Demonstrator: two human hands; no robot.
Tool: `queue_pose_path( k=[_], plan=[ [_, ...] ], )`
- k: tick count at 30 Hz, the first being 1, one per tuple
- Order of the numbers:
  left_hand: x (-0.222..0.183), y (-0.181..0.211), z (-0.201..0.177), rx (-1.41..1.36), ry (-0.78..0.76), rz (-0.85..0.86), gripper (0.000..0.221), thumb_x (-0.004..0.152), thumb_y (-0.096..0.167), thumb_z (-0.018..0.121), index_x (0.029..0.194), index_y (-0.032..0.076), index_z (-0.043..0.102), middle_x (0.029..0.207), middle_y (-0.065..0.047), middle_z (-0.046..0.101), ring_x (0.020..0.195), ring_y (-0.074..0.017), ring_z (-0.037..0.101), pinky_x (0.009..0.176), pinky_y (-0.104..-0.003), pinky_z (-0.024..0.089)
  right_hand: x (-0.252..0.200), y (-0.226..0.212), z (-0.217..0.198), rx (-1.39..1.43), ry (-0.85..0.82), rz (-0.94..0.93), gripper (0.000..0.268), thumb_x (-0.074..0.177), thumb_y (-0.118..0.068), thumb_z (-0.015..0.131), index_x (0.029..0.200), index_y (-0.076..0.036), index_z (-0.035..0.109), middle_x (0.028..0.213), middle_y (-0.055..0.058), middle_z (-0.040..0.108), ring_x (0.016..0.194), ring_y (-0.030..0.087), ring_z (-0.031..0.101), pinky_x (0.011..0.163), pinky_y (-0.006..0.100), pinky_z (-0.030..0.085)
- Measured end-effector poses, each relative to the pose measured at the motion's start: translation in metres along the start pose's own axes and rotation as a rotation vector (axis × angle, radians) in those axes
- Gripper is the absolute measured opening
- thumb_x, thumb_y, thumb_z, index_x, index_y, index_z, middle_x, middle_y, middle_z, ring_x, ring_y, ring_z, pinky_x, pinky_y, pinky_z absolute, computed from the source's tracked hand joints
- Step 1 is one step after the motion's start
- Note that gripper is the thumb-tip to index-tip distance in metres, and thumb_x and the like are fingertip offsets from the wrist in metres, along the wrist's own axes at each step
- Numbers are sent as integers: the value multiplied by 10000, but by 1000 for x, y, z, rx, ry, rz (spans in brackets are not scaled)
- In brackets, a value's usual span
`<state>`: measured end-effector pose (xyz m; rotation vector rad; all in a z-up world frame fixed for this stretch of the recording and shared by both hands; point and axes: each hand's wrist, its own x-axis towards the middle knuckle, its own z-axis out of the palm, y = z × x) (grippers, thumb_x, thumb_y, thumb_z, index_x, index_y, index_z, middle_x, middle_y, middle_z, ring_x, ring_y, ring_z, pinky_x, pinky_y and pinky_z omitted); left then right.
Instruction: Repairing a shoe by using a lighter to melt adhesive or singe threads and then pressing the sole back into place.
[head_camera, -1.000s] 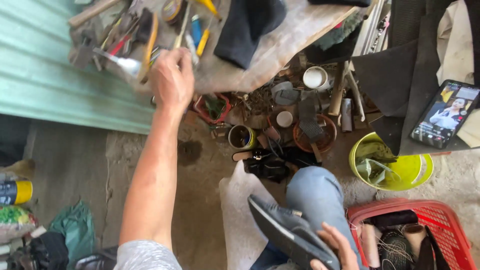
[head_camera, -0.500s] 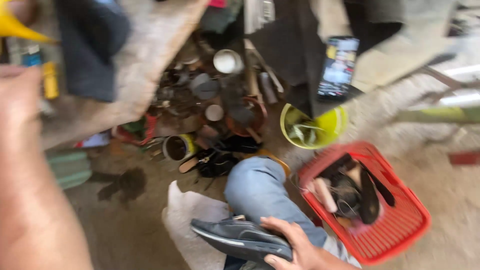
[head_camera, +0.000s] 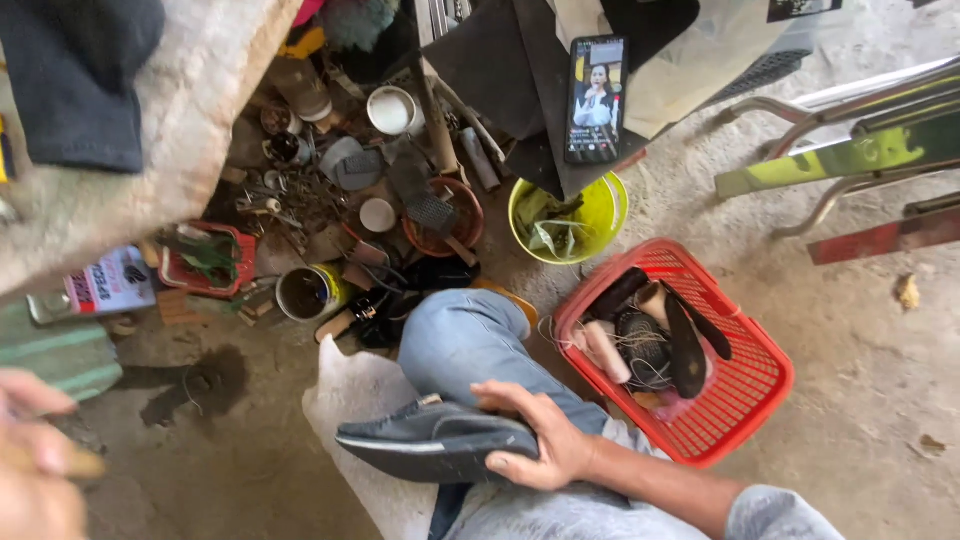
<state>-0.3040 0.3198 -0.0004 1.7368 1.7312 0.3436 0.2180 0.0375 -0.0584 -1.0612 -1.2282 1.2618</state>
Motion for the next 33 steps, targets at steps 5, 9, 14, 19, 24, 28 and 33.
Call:
queue_pose_path(
  k=[5, 9, 14, 19, 24, 28, 33],
  plan=[
    [-156, 110, 103, -451, 107, -298, 207, 1128, 218, 491, 1006, 62, 551, 766, -201, 614, 413, -223, 455, 339, -302, 334, 8, -14, -1, 26, -39, 122, 704, 980, -497, 624, 1478, -44, 418, 1263, 158, 675, 1123, 245, 686, 938, 361, 541],
    [-225, 71, 179, -1069, 150, -679, 345, 814, -11, 516, 1059, 225, 572, 831, -217, 615, 487, -237, 477, 360, -258, 229, 14, -27, 0, 57, -59, 305, 694, 942, -447, 674, 1483, -83, 434, 1472, 103, 543, 1330, 245, 584, 1120, 412, 456],
    [-278, 110, 222, -1129, 142, -421, 300, 847, 9, 543, 1143, -15, 582, 737, -227, 625, 506, -218, 545, 364, -212, 261, 16, -32, 13, -5, -92, 423, 675, 895, -417, 694, 1460, -117, 477, 1448, 89, 582, 1287, 260, 637, 1012, 382, 557],
    [-287, 138, 230, -1024, -16, -246, 208, 964, 105, 576, 1157, 27, 575, 646, -59, 503, 521, -100, 431, 466, -241, 318, 7, -37, 32, -134, -114, 446, 720, 872, -373, 711, 1490, -125, 438, 1170, 122, 712, 1174, 177, 666, 950, 313, 537],
    [-266, 153, 243, -843, -98, -146, 287, 976, 169, 627, 1206, -2, 652, 707, -161, 710, 519, -168, 653, 415, -240, 493, -13, -30, 30, -252, 164, 271, 485, 1021, -185, 620, 1477, -63, 508, 1368, 166, 626, 1208, 257, 620, 1071, 443, 482],
    [-267, 158, 244, -861, -66, -89, 276, 995, 156, 596, 1207, -19, 622, 718, -156, 709, 536, -168, 660, 445, -256, 493, -32, -31, -12, -662, 230, -6, 396, 1095, -90, 553, 1485, -30, 515, 1417, 218, 528, 1228, 350, 546, 1076, 495, 447],
    [-270, 164, 243, -781, -118, -106, 288, 994, 185, 596, 1204, -9, 626, 756, -151, 744, 577, -182, 704, 483, -271, 529, -55, -40, -19, -914, 213, -232, 340, 861, -58, 889, 1180, -43, 771, 1027, 109, 699, 930, 319, 646, 836, 404, 542]
  ],
)
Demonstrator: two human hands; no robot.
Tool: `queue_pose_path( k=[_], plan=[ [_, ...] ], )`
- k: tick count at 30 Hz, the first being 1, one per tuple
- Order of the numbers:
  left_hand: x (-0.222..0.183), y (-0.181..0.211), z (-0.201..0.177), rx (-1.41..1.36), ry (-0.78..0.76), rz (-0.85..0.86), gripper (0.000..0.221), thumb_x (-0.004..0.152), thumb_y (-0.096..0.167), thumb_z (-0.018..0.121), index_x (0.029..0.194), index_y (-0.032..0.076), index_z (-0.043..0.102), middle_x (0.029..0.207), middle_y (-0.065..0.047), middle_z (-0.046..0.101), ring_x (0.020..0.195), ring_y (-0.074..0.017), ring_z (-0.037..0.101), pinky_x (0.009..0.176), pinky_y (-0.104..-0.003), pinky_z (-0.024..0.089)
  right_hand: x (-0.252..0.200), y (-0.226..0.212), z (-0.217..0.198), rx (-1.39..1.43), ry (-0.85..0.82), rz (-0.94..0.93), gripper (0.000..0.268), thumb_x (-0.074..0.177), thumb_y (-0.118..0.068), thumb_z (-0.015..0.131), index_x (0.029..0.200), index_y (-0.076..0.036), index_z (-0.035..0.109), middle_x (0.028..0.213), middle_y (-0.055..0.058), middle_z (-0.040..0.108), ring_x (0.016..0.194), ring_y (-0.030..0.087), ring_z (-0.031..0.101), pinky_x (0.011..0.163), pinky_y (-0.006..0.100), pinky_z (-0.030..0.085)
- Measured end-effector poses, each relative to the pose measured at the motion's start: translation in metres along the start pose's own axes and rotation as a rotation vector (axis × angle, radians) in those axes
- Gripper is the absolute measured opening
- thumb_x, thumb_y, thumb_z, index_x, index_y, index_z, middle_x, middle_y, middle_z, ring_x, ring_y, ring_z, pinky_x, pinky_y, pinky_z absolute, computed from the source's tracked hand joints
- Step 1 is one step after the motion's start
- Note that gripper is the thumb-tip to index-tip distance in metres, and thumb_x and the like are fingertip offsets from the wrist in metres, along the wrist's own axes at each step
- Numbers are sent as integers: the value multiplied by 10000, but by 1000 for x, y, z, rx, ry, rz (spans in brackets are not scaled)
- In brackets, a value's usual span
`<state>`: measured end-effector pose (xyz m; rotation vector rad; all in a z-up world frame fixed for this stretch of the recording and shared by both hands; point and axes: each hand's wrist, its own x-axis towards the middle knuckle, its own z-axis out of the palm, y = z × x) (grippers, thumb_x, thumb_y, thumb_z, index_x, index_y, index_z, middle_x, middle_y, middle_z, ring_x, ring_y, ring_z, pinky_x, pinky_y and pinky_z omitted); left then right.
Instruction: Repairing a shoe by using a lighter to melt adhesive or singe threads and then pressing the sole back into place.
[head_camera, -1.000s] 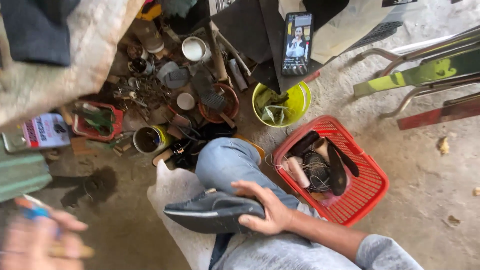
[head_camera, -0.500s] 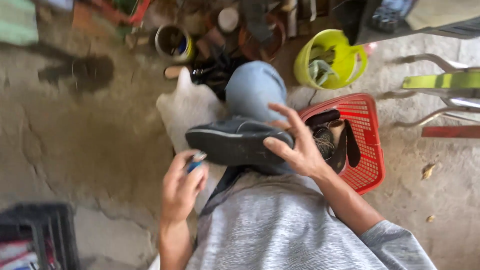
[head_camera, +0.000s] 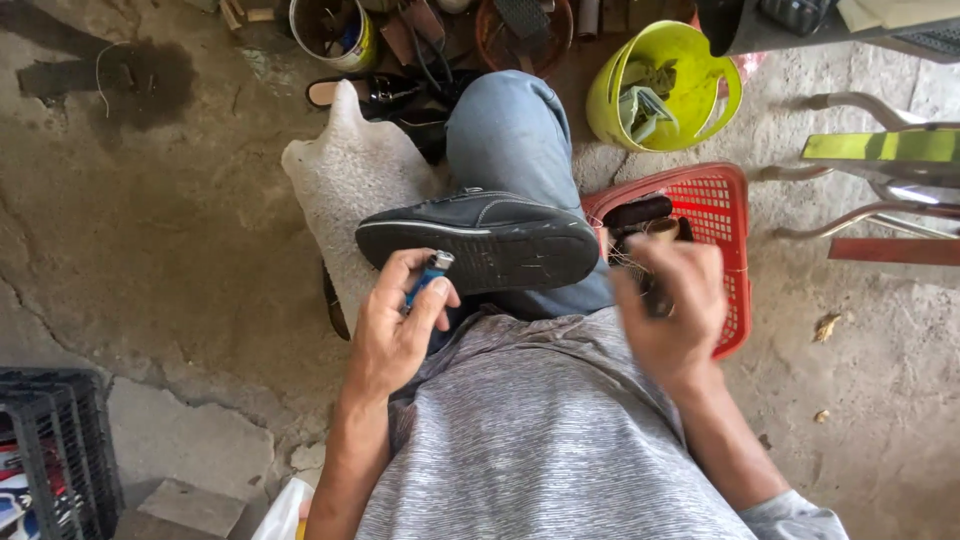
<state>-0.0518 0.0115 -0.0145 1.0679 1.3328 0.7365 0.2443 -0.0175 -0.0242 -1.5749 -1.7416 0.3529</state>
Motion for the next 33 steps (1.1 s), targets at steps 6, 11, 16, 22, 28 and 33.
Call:
queue_pose_path(
  k=[6, 11, 16, 22, 28, 33],
  plan=[
    [-5, 14, 19, 39, -107, -48, 277, 936, 142, 630, 1174, 7, 672, 788, -153, 736, 633, -194, 671, 533, -302, 533, 31, -44, 38, -52, 28, -265, 338, 814, -177, 906, 1132, -136, 799, 1088, 83, 675, 997, 324, 619, 937, 471, 525],
    [-6, 22, 27, 48, -146, -58, 291, 953, 132, 605, 1207, 8, 675, 785, -157, 738, 633, -213, 679, 558, -322, 555, 40, -39, 44, -132, 56, -376, 98, 906, -193, 810, 1000, -199, 839, 944, 44, 644, 875, 282, 570, 893, 482, 526],
    [-6, 24, 33, 28, -173, -80, 288, 948, 115, 600, 1208, 17, 674, 786, -150, 752, 629, -191, 700, 555, -315, 567, 29, -38, 44, -149, 51, -349, 65, 921, -193, 781, 970, -186, 824, 920, 25, 644, 840, 260, 564, 842, 471, 517],
    [-1, 31, 32, 78, -199, -90, 217, 931, 163, 622, 1087, 50, 722, 698, -126, 710, 613, -189, 645, 568, -340, 546, 26, -55, 35, 55, 8, -184, 63, 936, -102, 780, 993, -82, 762, 1334, 197, 637, 1250, 467, 589, 1108, 569, 441],
    [-9, -3, 42, -1, -157, -100, 365, 1049, 340, 525, 914, 78, 740, 608, -70, 610, 589, -135, 556, 559, -300, 507, 12, -61, 36, 274, -55, -30, 107, 910, -36, 779, 997, -32, 717, 1409, 250, 583, 1344, 508, 527, 1170, 658, 310],
    [-11, 10, 52, 114, -69, -89, 502, 1072, 362, 445, 676, 103, 611, 504, -73, 507, 525, -143, 476, 506, -315, 430, 9, -66, 32, 282, -107, 72, 111, 879, -52, 808, 961, -73, 737, 1489, 222, 523, 1460, 490, 410, 1217, 638, 276]
  ],
)
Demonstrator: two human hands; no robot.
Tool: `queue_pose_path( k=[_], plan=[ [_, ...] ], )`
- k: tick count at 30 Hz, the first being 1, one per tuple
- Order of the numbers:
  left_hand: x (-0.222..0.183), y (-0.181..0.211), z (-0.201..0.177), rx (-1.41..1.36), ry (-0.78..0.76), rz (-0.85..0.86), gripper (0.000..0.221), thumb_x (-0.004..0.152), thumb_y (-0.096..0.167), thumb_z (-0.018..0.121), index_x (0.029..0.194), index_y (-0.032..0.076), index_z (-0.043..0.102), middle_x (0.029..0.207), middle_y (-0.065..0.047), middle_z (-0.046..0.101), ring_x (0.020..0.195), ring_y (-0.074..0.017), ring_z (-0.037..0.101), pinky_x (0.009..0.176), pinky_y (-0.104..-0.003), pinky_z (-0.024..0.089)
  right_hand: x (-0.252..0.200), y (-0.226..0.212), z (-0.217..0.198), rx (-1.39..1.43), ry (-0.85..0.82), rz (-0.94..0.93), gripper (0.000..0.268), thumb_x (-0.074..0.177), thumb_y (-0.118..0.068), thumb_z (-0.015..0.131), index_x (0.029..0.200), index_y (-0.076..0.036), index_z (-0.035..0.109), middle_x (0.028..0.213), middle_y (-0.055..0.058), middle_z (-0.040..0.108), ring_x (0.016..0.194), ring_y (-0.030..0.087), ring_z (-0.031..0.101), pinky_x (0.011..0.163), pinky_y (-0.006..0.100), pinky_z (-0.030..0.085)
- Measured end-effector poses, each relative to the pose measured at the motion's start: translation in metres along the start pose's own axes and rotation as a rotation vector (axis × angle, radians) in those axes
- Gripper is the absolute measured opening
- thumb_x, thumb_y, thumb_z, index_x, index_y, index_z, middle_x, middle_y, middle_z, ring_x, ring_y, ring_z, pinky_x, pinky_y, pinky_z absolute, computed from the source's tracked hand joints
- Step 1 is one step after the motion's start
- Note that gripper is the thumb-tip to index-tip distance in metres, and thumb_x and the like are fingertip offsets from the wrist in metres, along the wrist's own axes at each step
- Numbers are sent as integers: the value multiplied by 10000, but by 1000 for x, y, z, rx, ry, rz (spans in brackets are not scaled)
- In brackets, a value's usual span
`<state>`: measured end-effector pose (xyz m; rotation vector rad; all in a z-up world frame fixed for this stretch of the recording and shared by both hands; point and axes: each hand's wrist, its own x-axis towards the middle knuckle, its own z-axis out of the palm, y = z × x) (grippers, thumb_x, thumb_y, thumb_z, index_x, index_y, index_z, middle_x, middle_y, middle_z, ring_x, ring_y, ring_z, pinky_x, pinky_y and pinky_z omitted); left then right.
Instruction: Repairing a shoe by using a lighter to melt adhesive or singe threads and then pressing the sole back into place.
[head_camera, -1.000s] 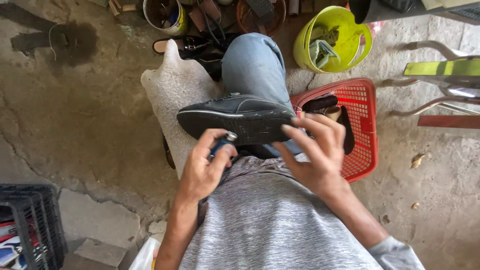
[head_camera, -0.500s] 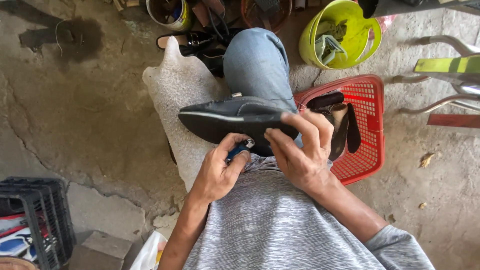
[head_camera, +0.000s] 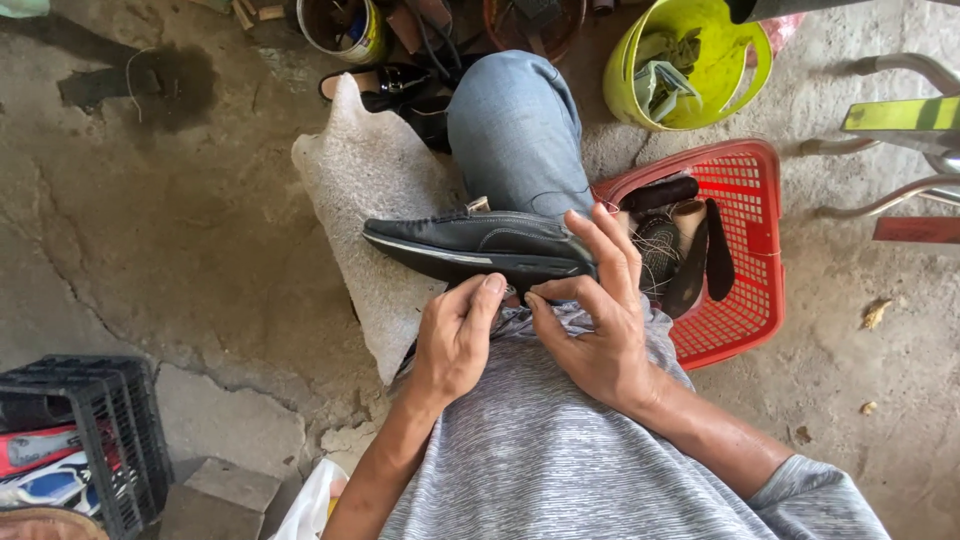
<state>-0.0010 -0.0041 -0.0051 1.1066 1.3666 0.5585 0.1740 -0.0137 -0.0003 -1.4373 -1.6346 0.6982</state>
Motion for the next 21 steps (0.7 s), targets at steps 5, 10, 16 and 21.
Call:
queue_pose_path(
  k=[5, 10, 16, 21],
  plan=[
    [-3, 2, 10, 27, 52, 32, 510, 1083, 337, 427, 651, 117, 584, 484, -59, 473, 493, -148, 457, 488, -302, 406, -4, -2, -1, 1, 2, 10, 113, 863, -47, 816, 937, -61, 732, 1493, 244, 512, 1475, 511, 373, 1215, 636, 259],
    [-3, 14, 16, 44, 81, 96, 509, 1060, 333, 517, 623, 73, 543, 506, -149, 484, 518, -187, 540, 506, -345, 441, -9, 5, 1, -14, 4, -5, 117, 818, -53, 842, 893, -83, 757, 1486, 250, 525, 1471, 513, 377, 1237, 676, 196],
    [-3, -14, 21, 29, 132, 134, 504, 1067, 285, 451, 598, 110, 508, 485, -70, 464, 510, -146, 507, 518, -285, 452, -12, 7, 4, 14, 22, -16, 135, 792, -43, 851, 864, -63, 739, 1471, 255, 541, 1458, 513, 400, 1230, 701, 151],
    [-6, -20, 23, 43, 146, 122, 475, 1055, 233, 448, 616, 76, 537, 508, -121, 511, 537, -178, 550, 526, -328, 472, -14, 9, 4, 29, 18, -14, 102, 822, -59, 833, 857, -76, 739, 1480, 240, 544, 1464, 493, 406, 1235, 693, 123]
  ],
)
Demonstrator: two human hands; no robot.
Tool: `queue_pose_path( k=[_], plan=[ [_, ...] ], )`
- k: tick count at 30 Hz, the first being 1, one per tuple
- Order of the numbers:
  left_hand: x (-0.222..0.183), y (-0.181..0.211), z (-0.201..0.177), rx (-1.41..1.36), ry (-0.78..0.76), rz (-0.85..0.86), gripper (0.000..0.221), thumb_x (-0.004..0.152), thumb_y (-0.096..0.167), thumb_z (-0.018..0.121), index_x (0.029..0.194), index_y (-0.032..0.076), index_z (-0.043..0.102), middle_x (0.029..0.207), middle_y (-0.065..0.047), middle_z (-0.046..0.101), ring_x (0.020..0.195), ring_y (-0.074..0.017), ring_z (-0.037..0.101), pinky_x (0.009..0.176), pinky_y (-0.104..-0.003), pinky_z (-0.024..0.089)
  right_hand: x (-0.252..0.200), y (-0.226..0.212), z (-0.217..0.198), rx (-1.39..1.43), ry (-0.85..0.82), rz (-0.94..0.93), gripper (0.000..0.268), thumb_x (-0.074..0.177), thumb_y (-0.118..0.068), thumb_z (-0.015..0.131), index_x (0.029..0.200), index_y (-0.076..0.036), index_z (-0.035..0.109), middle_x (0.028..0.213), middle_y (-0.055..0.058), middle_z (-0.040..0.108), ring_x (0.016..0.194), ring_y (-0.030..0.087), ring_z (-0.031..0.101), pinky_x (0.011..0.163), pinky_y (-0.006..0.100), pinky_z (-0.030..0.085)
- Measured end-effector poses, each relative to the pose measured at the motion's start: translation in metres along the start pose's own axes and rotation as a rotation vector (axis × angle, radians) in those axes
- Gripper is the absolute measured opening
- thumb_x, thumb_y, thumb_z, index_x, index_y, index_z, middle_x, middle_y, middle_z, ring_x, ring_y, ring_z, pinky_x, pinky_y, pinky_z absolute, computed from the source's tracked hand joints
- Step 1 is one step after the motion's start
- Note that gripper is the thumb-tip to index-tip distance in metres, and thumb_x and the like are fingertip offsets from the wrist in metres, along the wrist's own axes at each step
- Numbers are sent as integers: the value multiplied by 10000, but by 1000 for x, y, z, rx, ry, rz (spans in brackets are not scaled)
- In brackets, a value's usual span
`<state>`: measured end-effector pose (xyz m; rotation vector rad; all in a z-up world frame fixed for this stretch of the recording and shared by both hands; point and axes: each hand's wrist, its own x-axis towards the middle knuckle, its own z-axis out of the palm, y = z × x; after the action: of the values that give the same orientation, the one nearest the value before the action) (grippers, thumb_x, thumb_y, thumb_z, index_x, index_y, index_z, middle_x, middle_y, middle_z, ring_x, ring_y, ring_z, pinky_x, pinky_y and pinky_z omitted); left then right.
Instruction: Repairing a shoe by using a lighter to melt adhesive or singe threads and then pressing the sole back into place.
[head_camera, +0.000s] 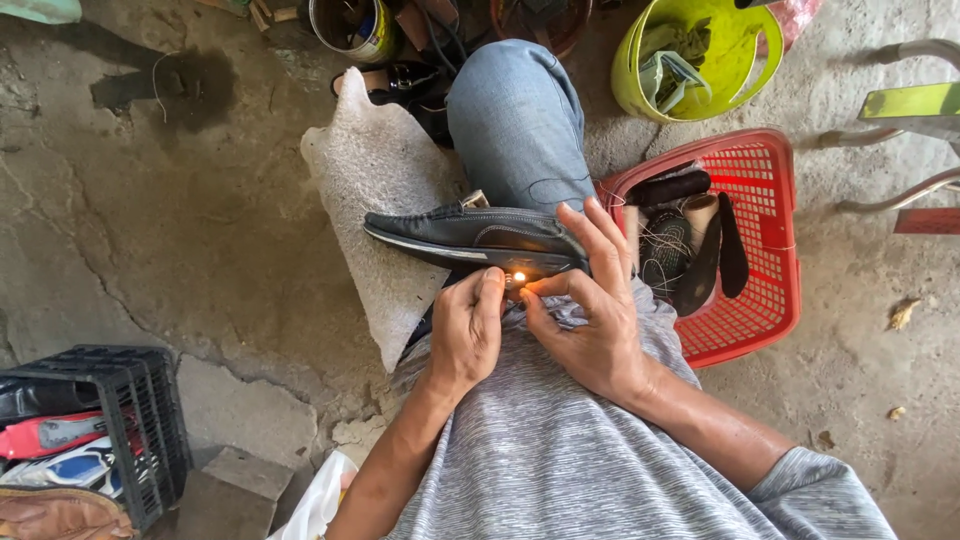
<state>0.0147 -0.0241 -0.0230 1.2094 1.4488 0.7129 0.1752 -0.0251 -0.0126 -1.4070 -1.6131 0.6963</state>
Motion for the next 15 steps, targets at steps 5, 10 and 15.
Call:
queue_pose_path(
  k=[5, 10, 15],
  plan=[
    [0, -2, 1, -2, -1, -6, 471, 1063, 239, 445, 630, 81, 542, 520, -108, 513, 558, -162, 536, 537, -333, 472, 0, -1, -1, 5, -3, 5, 96, 833, -66, 829, 861, -83, 739, 1484, 226, 544, 1460, 477, 420, 1235, 683, 139],
    [1, 6, 1, 21, -8, -13, 459, 1064, 220, 457, 641, 52, 517, 541, -152, 484, 573, -193, 529, 543, -376, 473, 5, -5, -5, 55, -11, 24, 92, 840, -47, 818, 887, -71, 741, 1474, 217, 548, 1441, 475, 453, 1228, 662, 241],
    [5, 13, 1, 21, -19, -48, 502, 1074, 287, 448, 635, 70, 558, 528, -130, 527, 542, -208, 546, 553, -349, 486, 5, 3, -17, 223, -98, 117, 72, 890, -54, 731, 935, -101, 700, 1470, 189, 571, 1494, 396, 415, 1274, 605, 46]
  ],
)
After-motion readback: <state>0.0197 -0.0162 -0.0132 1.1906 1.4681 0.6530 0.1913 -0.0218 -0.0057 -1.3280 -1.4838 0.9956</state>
